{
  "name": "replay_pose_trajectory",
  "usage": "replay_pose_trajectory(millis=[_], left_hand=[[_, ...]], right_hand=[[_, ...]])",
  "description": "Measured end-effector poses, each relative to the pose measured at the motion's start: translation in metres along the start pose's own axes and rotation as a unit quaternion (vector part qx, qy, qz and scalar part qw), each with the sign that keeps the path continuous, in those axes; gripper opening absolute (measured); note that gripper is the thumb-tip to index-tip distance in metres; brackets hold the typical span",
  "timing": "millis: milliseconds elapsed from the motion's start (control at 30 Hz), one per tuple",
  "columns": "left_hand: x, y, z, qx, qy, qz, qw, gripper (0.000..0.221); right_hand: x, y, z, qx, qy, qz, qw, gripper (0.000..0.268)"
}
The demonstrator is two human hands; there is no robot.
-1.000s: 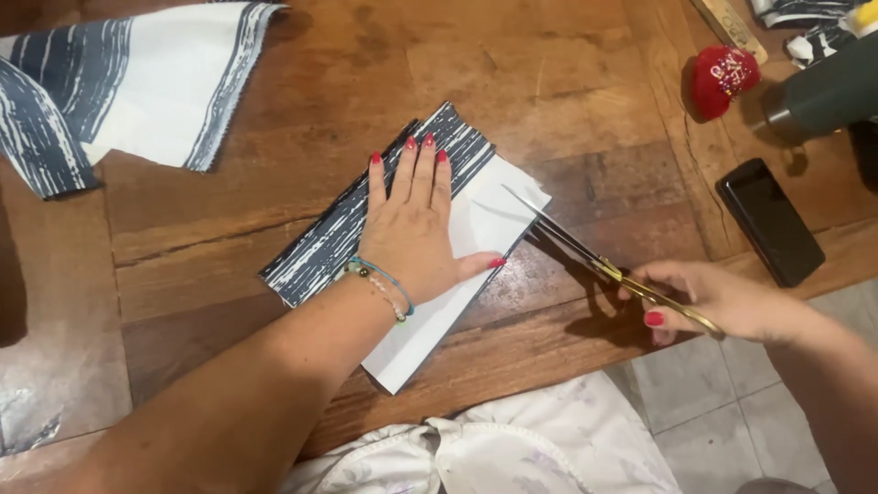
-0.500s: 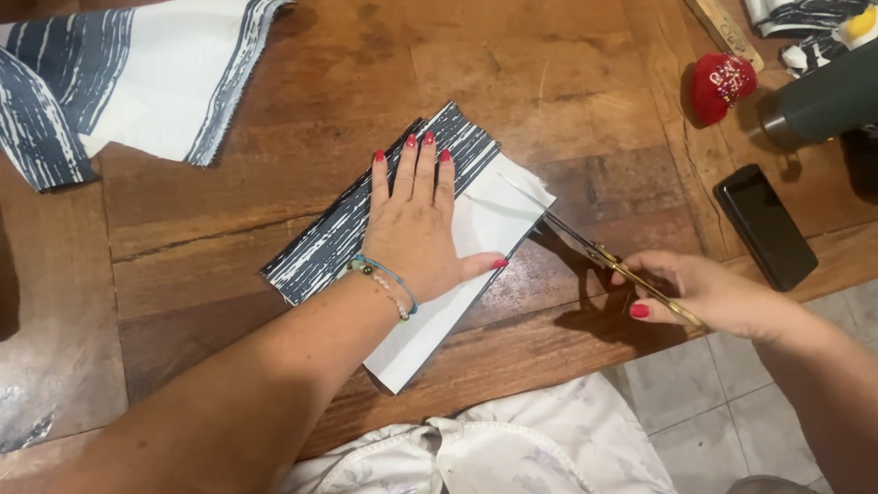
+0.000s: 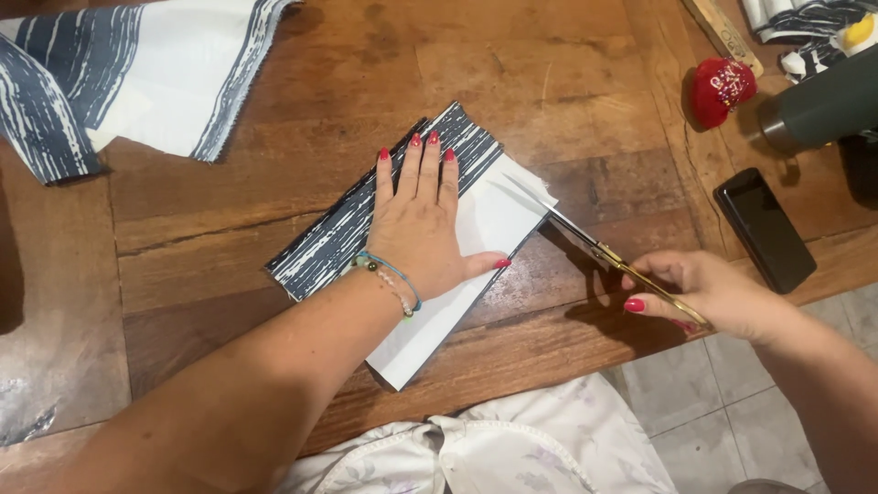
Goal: Fold and glue fabric pieces to assemble a product using a hot glue gun and scissors.
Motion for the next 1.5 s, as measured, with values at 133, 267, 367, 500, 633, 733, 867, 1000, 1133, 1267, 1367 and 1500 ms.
replay_pose_trajectory(millis=[133, 267, 367, 500, 633, 733, 867, 1000, 1133, 1267, 1367, 1500], left_hand=[[0.001, 0.000, 0.000, 0.001, -0.002, 0.000, 1.000, 0.140], [0.000, 0.000, 0.000, 0.000, -0.003, 0.004, 1.000, 0.140], [-0.001, 0.001, 0.000, -0.001, 0.006, -0.005, 1.000, 0.140], [-0.002, 0.001, 0.000, -0.001, 0.012, 0.001, 1.000, 0.140], [-0.002, 0.000, 0.000, 0.003, 0.001, 0.007, 1.000, 0.141], [-0.003, 0.000, 0.000, -0.001, 0.000, 0.015, 1.000, 0.141], [-0.002, 0.000, 0.000, -0.001, 0.011, 0.012, 1.000, 0.141], [-0.002, 0.000, 0.000, -0.003, 0.008, 0.010, 1.000, 0.141], [-0.003, 0.000, 0.000, -0.003, 0.011, 0.011, 1.000, 0.141], [0.000, 0.000, 0.000, -0.002, 0.010, 0.006, 1.000, 0.142], [-0.001, 0.001, 0.000, -0.003, -0.005, 0.002, 1.000, 0.143], [0.000, 0.001, 0.000, 0.000, 0.010, 0.000, 1.000, 0.143]], right_hand=[[0.002, -0.011, -0.017, -0.025, -0.076, 0.000, 0.997, 0.039], [0.003, -0.005, 0.001, 0.020, 0.027, 0.028, 0.999, 0.056], [0.004, -0.014, 0.003, -0.015, 0.104, 0.030, 0.994, 0.099], [0.005, -0.014, 0.017, -0.038, 0.096, 0.027, 0.994, 0.085], [0.004, -0.017, 0.011, -0.036, 0.073, -0.016, 0.997, 0.045], [0.010, -0.035, -0.018, -0.098, -0.087, 0.014, 0.991, 0.031], [0.005, -0.009, 0.026, 0.007, 0.098, 0.026, 0.995, 0.056], [0.004, -0.017, 0.034, -0.024, 0.129, 0.021, 0.991, 0.065], [0.001, -0.006, 0.038, 0.006, 0.085, 0.008, 0.996, 0.047], [0.005, -0.011, 0.026, -0.051, -0.022, 0.014, 0.998, 0.027], [0.006, -0.013, 0.035, -0.030, 0.024, 0.015, 0.999, 0.031], [0.008, -0.020, 0.046, -0.031, 0.164, 0.022, 0.986, 0.073]])
Point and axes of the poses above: each hand's wrist, its own y-axis away from the middle knuckle, its own x-axis out of the palm, z = x × y, the point moved 5 cm from there along -y, towards the middle knuckle, and after that the axes turned 3 degrees about x, right-handed, at the moved point
